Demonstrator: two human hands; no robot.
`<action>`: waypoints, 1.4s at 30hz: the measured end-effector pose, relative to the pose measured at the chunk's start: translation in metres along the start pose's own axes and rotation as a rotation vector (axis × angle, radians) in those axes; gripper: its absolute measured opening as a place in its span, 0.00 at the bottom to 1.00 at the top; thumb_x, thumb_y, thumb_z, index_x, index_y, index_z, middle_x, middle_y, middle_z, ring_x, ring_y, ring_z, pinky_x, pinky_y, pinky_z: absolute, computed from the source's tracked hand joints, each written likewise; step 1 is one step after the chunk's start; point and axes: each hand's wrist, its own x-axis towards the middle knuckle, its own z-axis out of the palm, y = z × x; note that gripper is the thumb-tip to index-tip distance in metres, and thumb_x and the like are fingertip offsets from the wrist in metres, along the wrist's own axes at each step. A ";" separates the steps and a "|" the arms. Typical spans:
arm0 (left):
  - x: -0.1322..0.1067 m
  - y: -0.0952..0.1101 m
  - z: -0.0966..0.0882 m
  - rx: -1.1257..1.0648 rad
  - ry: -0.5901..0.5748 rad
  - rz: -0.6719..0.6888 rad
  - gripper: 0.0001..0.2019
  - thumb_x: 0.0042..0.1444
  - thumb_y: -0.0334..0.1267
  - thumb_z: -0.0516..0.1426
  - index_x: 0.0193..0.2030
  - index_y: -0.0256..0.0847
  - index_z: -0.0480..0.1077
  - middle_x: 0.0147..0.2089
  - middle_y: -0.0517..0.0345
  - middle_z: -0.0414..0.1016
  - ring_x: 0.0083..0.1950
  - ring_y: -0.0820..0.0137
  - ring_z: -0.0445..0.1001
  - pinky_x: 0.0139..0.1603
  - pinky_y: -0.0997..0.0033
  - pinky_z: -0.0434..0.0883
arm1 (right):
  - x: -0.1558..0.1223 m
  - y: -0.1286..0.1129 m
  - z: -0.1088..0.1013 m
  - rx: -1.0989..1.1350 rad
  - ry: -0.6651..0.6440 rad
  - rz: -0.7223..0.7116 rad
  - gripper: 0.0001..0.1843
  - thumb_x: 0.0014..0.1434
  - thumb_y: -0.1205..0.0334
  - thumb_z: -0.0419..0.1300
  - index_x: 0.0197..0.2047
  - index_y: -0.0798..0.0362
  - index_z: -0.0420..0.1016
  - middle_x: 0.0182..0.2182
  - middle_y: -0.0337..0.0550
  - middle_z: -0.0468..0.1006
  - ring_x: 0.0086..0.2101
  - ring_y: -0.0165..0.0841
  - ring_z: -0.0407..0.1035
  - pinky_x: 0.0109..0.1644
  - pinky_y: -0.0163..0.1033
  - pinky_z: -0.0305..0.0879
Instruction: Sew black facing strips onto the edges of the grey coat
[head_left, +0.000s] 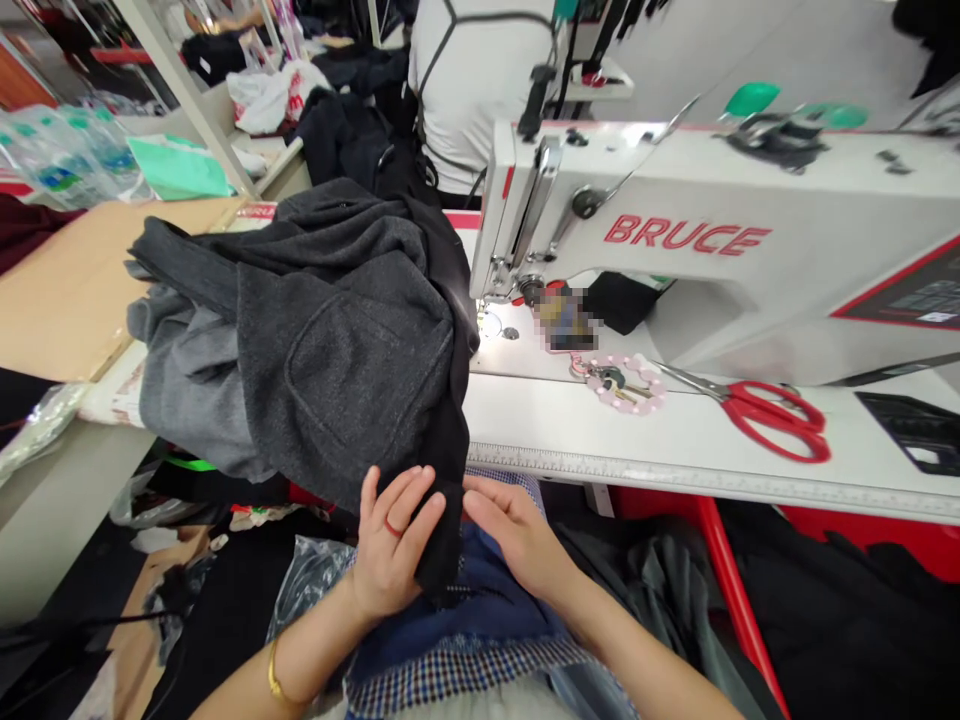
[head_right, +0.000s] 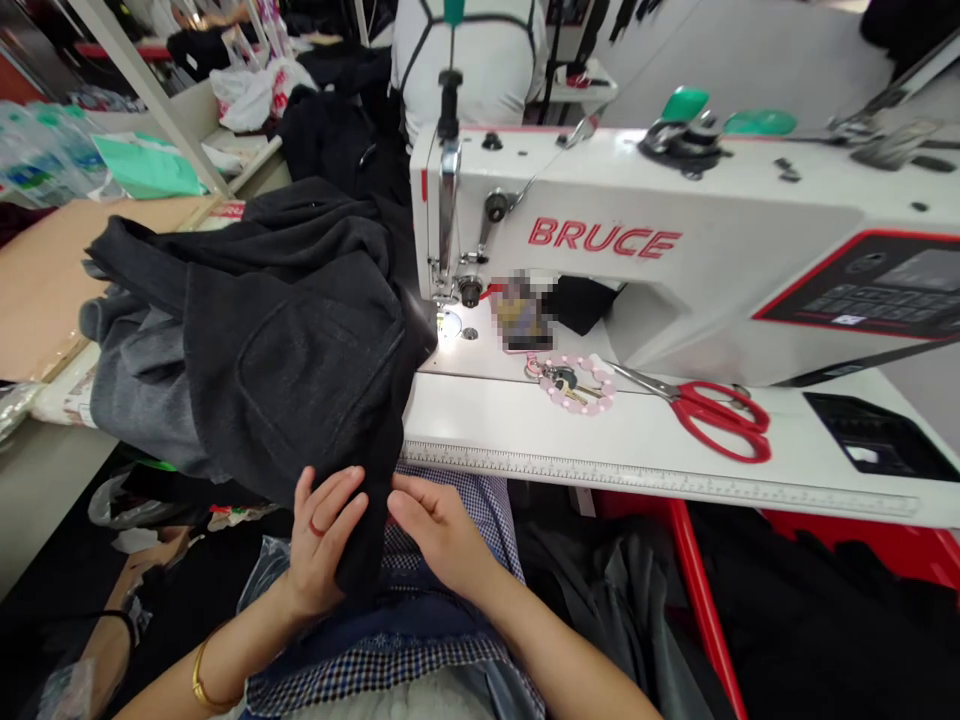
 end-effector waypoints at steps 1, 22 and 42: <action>0.011 -0.003 -0.007 -0.070 -0.015 -0.004 0.26 0.51 0.27 0.51 0.58 0.45 0.57 0.55 0.47 0.65 0.57 0.61 0.62 0.60 0.49 0.52 | 0.003 -0.007 -0.003 -0.121 -0.019 -0.048 0.16 0.60 0.55 0.49 0.43 0.52 0.72 0.32 0.41 0.74 0.34 0.32 0.67 0.40 0.38 0.63; 0.113 -0.040 -0.054 -0.589 -0.421 -0.827 0.16 0.43 0.42 0.62 0.40 0.39 0.73 0.35 0.56 0.77 0.35 0.67 0.73 0.38 0.71 0.70 | 0.061 -0.074 -0.015 -1.309 -0.101 -0.367 0.09 0.58 0.61 0.54 0.34 0.54 0.74 0.29 0.41 0.77 0.33 0.32 0.69 0.51 0.47 0.47; 0.112 -0.043 -0.034 -0.463 -0.518 -0.689 0.13 0.45 0.42 0.60 0.38 0.41 0.72 0.22 0.65 0.67 0.22 0.76 0.61 0.23 0.78 0.58 | 0.051 -0.055 -0.023 -1.406 -0.092 -0.319 0.14 0.60 0.55 0.52 0.31 0.55 0.71 0.24 0.42 0.75 0.29 0.32 0.68 0.46 0.42 0.50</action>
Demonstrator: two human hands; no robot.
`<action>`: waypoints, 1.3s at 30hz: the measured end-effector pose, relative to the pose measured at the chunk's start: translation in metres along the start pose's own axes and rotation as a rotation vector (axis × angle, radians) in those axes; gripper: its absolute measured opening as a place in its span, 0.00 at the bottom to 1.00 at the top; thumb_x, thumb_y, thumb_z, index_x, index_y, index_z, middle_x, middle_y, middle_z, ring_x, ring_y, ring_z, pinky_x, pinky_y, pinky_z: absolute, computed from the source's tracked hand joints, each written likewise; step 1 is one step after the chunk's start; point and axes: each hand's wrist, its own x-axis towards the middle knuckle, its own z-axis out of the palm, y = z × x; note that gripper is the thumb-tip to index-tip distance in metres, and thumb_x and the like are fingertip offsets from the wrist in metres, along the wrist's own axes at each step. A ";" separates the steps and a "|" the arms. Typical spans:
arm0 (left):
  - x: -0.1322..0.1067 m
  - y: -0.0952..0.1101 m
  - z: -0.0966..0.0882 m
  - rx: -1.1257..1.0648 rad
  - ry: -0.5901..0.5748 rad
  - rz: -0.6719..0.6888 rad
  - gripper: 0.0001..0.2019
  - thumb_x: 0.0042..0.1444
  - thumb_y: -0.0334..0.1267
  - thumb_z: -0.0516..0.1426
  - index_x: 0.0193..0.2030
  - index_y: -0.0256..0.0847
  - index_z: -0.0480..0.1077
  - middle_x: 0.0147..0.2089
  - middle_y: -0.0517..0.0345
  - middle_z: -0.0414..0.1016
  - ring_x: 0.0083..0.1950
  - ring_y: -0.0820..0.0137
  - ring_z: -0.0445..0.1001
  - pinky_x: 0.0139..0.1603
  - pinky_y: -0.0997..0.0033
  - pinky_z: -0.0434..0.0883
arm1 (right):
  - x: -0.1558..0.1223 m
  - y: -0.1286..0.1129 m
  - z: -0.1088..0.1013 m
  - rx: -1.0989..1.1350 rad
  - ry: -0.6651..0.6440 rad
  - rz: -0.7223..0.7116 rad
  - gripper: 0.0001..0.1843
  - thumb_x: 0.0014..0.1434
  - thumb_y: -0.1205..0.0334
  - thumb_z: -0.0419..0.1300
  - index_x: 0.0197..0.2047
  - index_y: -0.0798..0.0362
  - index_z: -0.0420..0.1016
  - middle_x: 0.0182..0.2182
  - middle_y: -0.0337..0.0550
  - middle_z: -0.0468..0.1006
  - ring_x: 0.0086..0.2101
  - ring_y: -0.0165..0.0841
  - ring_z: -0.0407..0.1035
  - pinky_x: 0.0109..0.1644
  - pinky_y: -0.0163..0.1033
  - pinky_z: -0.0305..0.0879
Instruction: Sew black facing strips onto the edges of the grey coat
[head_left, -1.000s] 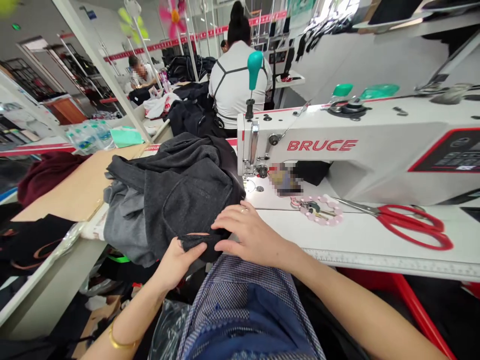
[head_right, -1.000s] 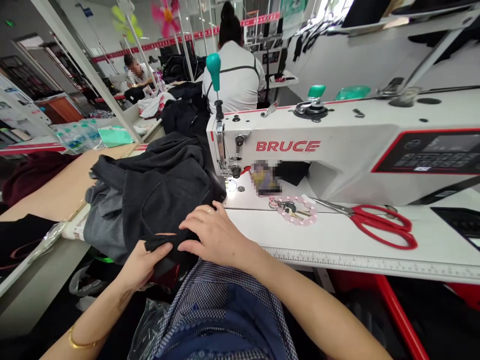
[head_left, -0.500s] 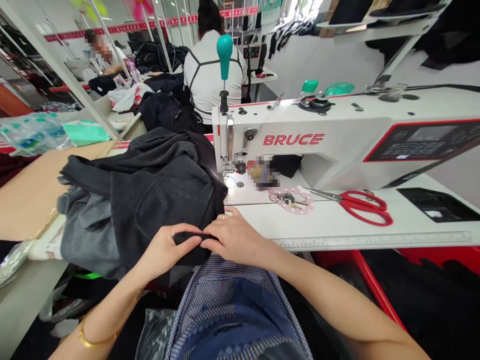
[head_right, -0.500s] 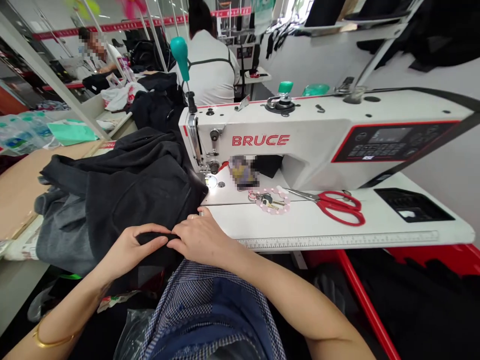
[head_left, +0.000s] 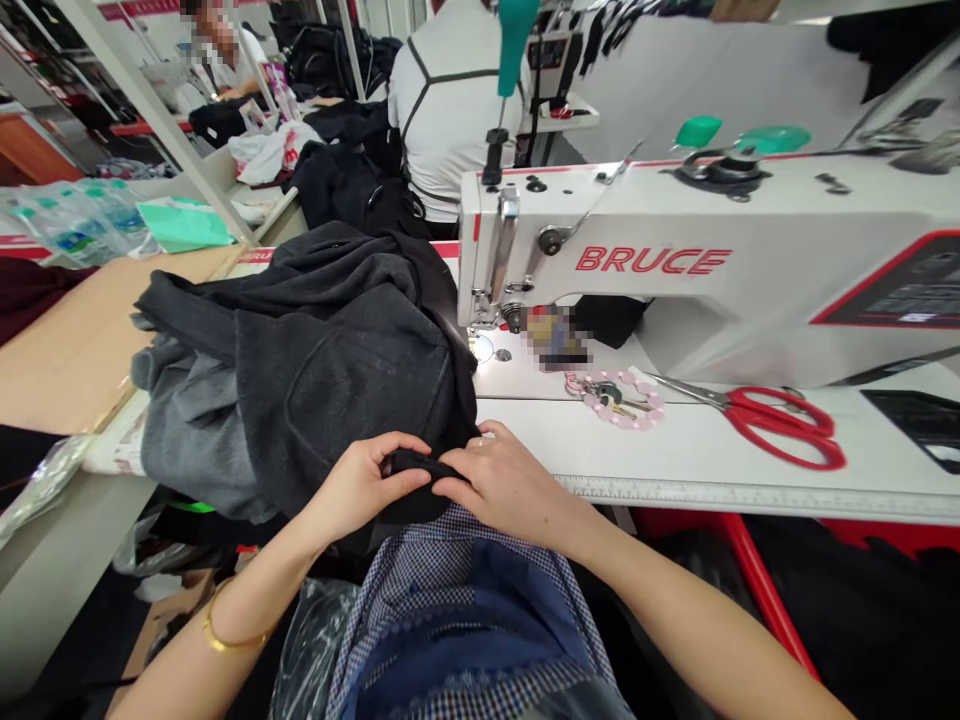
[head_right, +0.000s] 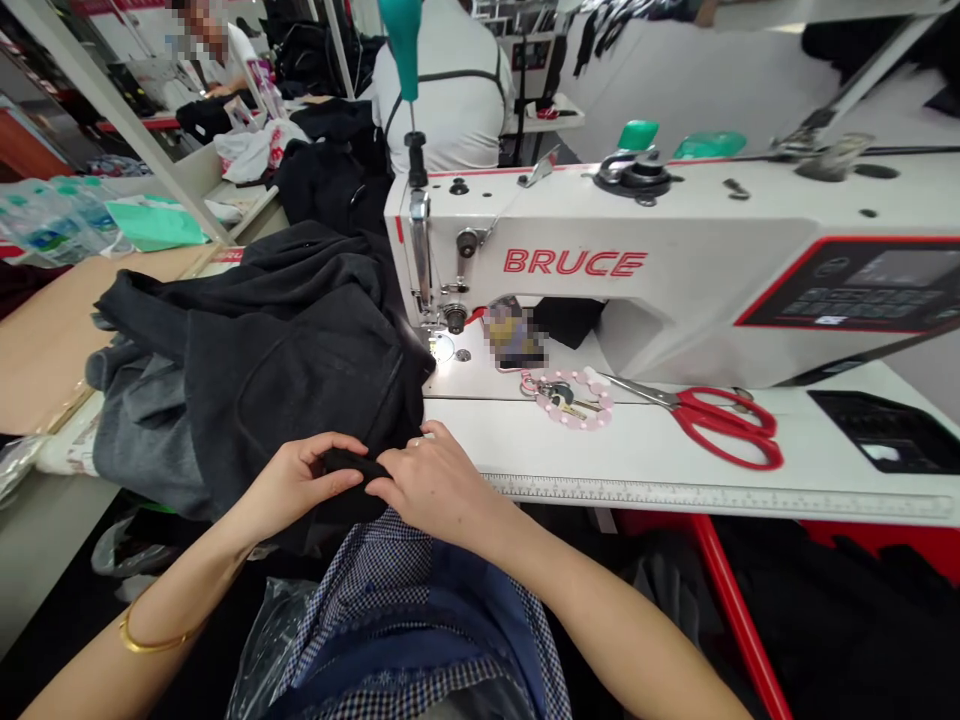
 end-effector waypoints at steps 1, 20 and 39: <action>0.000 -0.001 -0.001 -0.009 -0.003 -0.022 0.14 0.45 0.42 0.59 0.39 0.41 0.72 0.19 0.67 0.61 0.20 0.78 0.56 0.20 0.78 0.54 | 0.000 0.001 0.001 0.003 -0.003 0.005 0.14 0.60 0.55 0.51 0.30 0.55 0.71 0.24 0.42 0.75 0.28 0.32 0.68 0.46 0.42 0.50; 0.002 0.008 -0.018 -0.020 -0.294 -0.142 0.15 0.51 0.45 0.52 0.33 0.35 0.73 0.21 0.65 0.61 0.23 0.79 0.56 0.23 0.79 0.56 | -0.003 -0.004 0.003 0.012 -0.026 -0.012 0.11 0.60 0.58 0.53 0.29 0.54 0.69 0.27 0.39 0.75 0.32 0.31 0.66 0.46 0.43 0.46; 0.002 0.004 -0.026 -0.011 -0.351 -0.132 0.13 0.52 0.44 0.53 0.33 0.37 0.71 0.20 0.66 0.61 0.22 0.79 0.57 0.22 0.79 0.54 | 0.000 -0.010 0.009 -0.050 0.087 -0.097 0.11 0.61 0.58 0.51 0.31 0.54 0.69 0.27 0.38 0.74 0.33 0.32 0.64 0.47 0.44 0.46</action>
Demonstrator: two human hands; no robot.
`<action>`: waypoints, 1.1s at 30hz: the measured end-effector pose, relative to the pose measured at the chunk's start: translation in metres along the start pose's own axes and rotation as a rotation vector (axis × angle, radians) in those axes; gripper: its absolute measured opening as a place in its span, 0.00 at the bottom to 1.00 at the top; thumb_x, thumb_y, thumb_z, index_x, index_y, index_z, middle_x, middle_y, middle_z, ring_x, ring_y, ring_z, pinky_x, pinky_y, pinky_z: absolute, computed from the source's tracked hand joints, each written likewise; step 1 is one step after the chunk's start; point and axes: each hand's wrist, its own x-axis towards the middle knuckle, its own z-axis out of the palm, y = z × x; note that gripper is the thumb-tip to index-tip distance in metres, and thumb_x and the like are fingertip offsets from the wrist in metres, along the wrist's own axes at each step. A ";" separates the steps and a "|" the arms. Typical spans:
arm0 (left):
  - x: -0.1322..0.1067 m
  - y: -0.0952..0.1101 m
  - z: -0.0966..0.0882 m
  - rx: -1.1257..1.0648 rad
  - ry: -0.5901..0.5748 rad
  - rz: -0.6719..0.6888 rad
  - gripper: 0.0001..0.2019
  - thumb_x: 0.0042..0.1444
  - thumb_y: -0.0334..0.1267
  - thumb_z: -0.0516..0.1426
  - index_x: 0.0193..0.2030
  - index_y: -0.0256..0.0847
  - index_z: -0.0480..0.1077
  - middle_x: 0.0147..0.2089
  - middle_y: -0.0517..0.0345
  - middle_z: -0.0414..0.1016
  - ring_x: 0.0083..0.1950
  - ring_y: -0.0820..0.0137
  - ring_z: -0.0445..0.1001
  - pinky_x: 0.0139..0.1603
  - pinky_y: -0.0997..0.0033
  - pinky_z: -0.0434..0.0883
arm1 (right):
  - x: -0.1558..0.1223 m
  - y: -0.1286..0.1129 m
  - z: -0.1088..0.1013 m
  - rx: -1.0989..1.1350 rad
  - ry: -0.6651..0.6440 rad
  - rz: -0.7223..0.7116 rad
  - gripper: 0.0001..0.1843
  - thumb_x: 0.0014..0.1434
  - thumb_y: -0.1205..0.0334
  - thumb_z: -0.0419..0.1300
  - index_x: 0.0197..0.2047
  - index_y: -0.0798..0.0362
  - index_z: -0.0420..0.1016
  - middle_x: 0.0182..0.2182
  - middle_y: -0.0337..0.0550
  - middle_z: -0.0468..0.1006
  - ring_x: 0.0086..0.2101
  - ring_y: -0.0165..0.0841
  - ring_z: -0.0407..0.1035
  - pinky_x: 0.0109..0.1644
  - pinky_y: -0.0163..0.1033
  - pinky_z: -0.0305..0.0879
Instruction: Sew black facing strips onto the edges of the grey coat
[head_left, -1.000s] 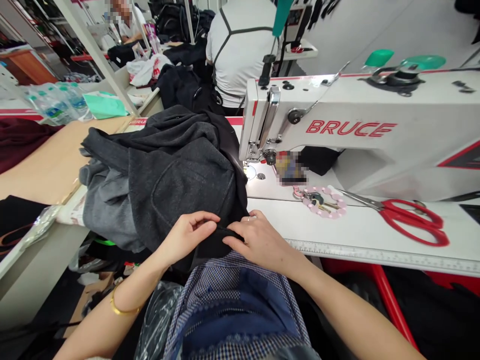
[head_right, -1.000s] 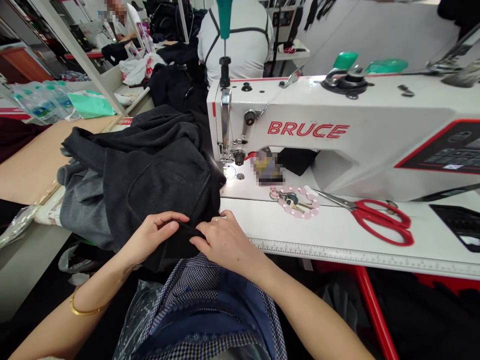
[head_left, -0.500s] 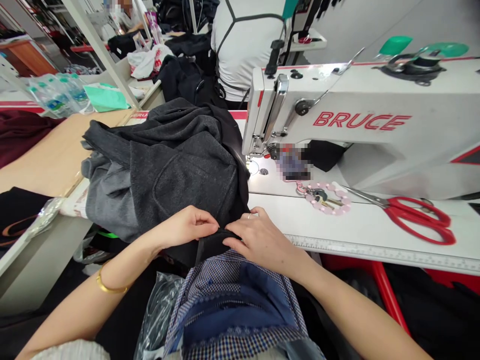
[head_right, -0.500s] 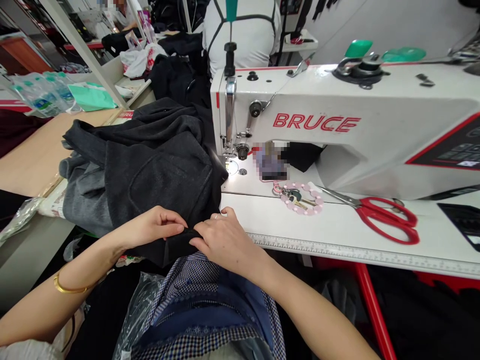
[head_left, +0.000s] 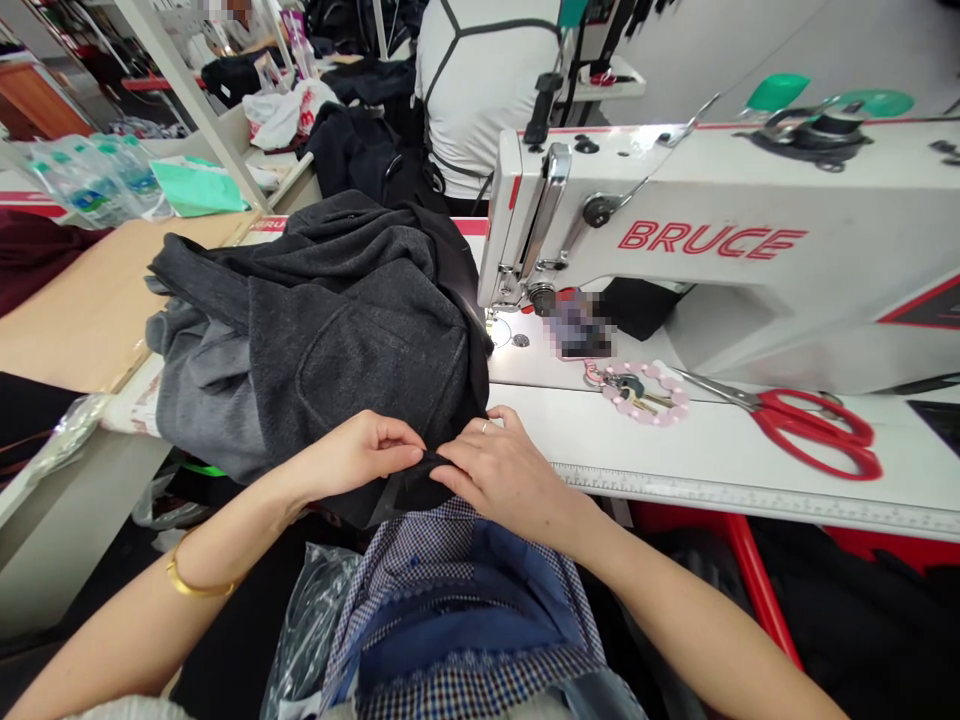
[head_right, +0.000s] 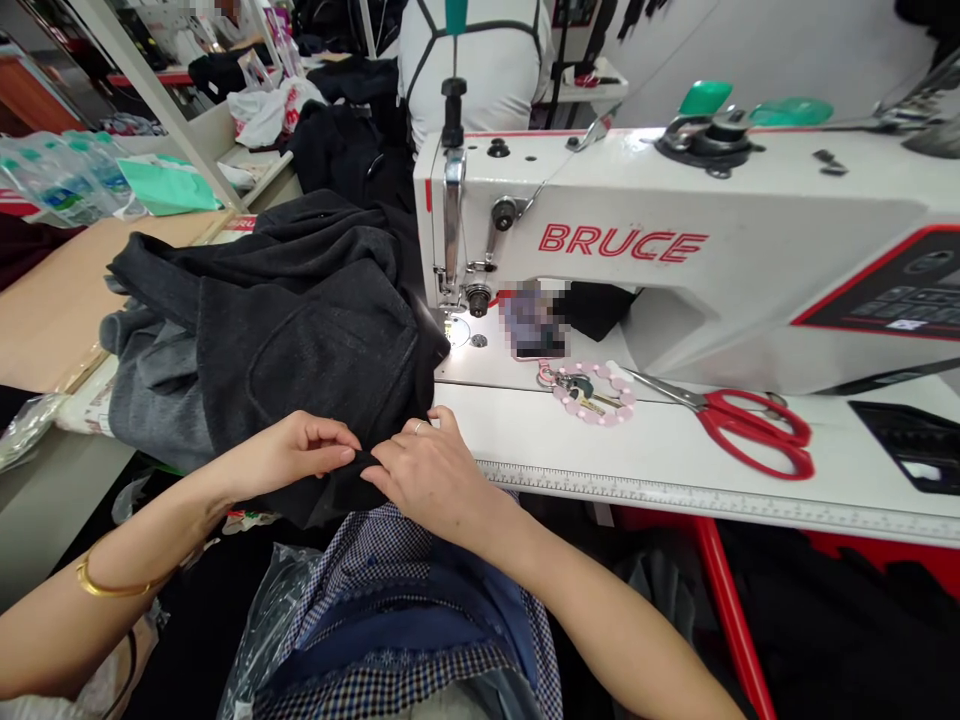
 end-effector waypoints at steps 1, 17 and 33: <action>0.000 -0.001 0.000 0.008 -0.004 0.004 0.13 0.52 0.44 0.53 0.34 0.37 0.71 0.20 0.66 0.61 0.23 0.79 0.57 0.22 0.79 0.54 | 0.000 0.000 0.000 -0.017 0.019 -0.003 0.11 0.61 0.58 0.51 0.33 0.54 0.70 0.27 0.39 0.74 0.34 0.33 0.64 0.48 0.45 0.45; -0.003 -0.008 0.015 0.438 0.345 0.461 0.09 0.57 0.33 0.49 0.42 0.41 0.69 0.38 0.61 0.74 0.39 0.75 0.71 0.44 0.76 0.66 | 0.003 0.004 0.010 -0.030 0.170 -0.001 0.11 0.60 0.64 0.50 0.31 0.57 0.71 0.24 0.41 0.74 0.29 0.32 0.63 0.41 0.40 0.51; -0.004 -0.013 0.028 0.644 0.500 0.675 0.05 0.55 0.34 0.54 0.37 0.36 0.68 0.35 0.54 0.71 0.39 0.72 0.70 0.42 0.74 0.69 | -0.002 0.005 0.007 0.105 0.120 0.022 0.13 0.62 0.65 0.47 0.34 0.58 0.72 0.28 0.43 0.75 0.31 0.32 0.65 0.38 0.37 0.60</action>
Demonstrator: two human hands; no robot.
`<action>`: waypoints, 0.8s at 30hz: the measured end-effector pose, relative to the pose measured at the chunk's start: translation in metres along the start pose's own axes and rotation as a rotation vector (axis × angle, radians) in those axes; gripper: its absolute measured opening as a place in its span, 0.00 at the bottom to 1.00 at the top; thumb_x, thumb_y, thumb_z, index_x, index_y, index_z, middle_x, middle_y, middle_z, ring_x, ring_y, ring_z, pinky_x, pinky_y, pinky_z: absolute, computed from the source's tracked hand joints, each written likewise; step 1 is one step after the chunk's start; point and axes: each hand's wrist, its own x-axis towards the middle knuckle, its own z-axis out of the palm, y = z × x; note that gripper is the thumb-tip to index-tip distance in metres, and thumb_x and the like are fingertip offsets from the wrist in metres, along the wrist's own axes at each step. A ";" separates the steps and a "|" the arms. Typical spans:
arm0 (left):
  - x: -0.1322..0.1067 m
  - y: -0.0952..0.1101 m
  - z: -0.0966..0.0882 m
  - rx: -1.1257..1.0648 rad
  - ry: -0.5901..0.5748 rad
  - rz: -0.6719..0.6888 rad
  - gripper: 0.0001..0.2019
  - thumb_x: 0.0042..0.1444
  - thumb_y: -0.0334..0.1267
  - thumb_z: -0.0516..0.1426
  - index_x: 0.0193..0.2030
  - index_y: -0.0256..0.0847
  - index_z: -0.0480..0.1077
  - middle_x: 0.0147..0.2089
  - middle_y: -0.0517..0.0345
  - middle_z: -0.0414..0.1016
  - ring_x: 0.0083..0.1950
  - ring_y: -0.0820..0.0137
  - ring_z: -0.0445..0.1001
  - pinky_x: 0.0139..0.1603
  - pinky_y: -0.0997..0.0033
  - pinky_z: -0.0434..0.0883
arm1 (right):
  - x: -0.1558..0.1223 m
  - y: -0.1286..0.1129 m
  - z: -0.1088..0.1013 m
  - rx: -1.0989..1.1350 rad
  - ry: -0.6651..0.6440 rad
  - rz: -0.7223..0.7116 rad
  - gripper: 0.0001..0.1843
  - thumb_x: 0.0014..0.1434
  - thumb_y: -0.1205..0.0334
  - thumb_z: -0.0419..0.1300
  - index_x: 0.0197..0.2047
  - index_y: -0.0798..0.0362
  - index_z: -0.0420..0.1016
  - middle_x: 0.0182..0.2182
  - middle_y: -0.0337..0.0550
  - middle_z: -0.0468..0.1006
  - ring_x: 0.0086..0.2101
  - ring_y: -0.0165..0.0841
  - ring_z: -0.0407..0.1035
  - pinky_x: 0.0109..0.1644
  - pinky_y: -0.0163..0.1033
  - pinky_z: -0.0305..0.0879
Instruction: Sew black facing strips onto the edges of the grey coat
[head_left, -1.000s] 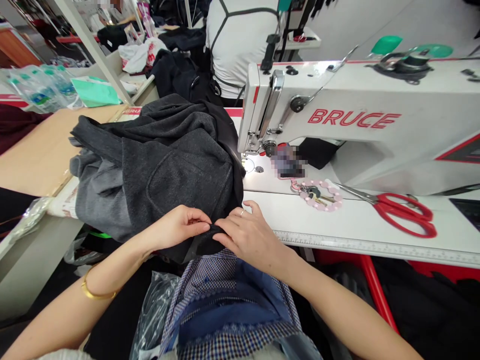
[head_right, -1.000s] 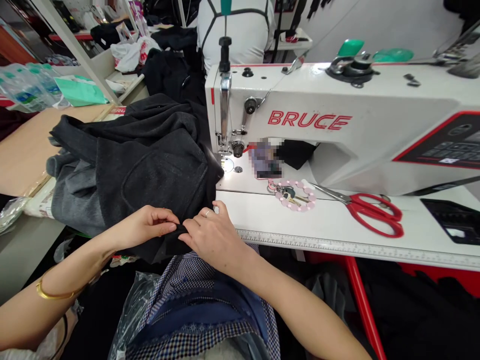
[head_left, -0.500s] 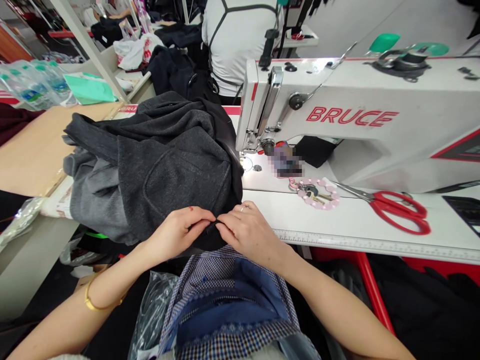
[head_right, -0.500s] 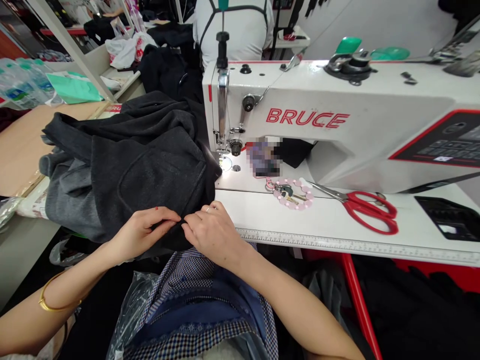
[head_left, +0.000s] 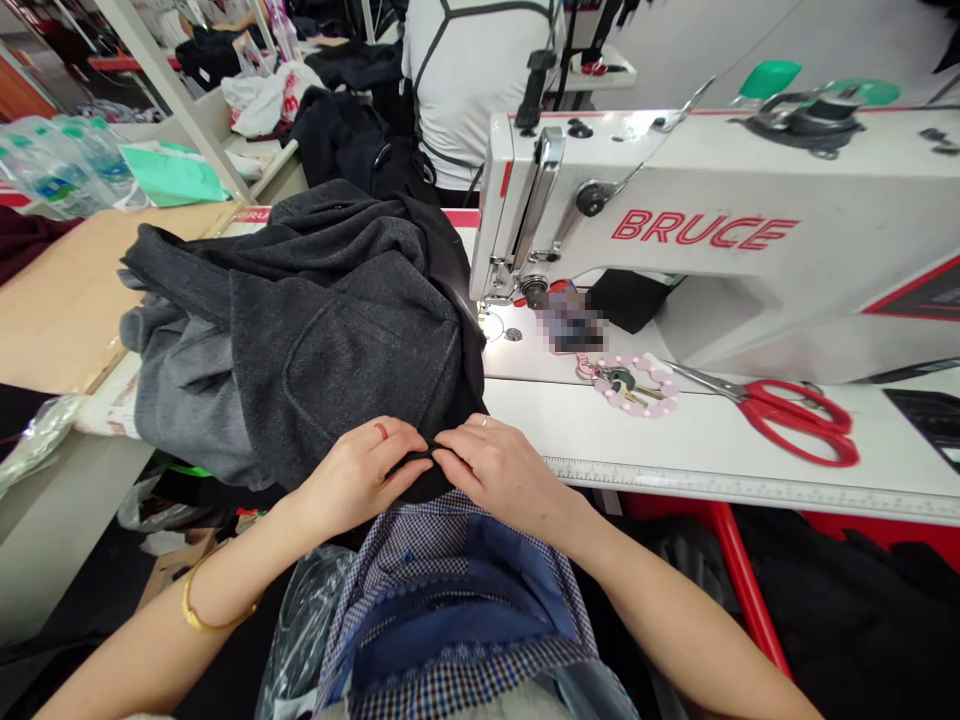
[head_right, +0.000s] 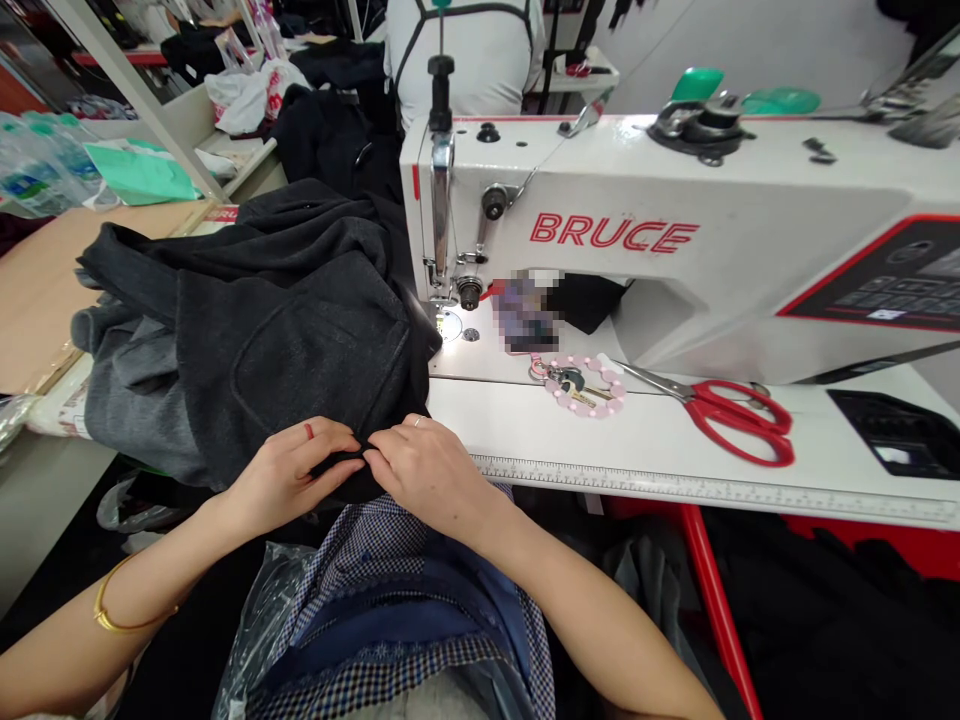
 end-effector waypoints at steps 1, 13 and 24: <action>0.000 -0.001 0.000 -0.003 -0.007 0.012 0.05 0.55 0.34 0.53 0.36 0.36 0.68 0.34 0.54 0.71 0.39 0.73 0.70 0.42 0.74 0.69 | -0.001 0.000 -0.001 -0.003 -0.006 -0.004 0.13 0.62 0.65 0.47 0.34 0.58 0.72 0.28 0.43 0.75 0.31 0.32 0.65 0.38 0.37 0.60; 0.005 -0.001 -0.014 -0.144 -0.220 -0.135 0.07 0.58 0.37 0.49 0.36 0.39 0.66 0.34 0.58 0.71 0.36 0.74 0.70 0.39 0.75 0.67 | 0.002 -0.009 0.001 -0.092 -0.075 -0.003 0.11 0.61 0.61 0.51 0.36 0.58 0.70 0.27 0.44 0.73 0.30 0.33 0.65 0.36 0.38 0.59; 0.008 -0.005 -0.013 -0.632 -0.295 -0.573 0.20 0.59 0.48 0.44 0.43 0.36 0.68 0.32 0.58 0.71 0.31 0.75 0.68 0.34 0.75 0.66 | -0.005 -0.002 0.007 0.099 -0.068 0.083 0.11 0.61 0.62 0.51 0.40 0.56 0.72 0.29 0.43 0.75 0.31 0.31 0.67 0.36 0.36 0.62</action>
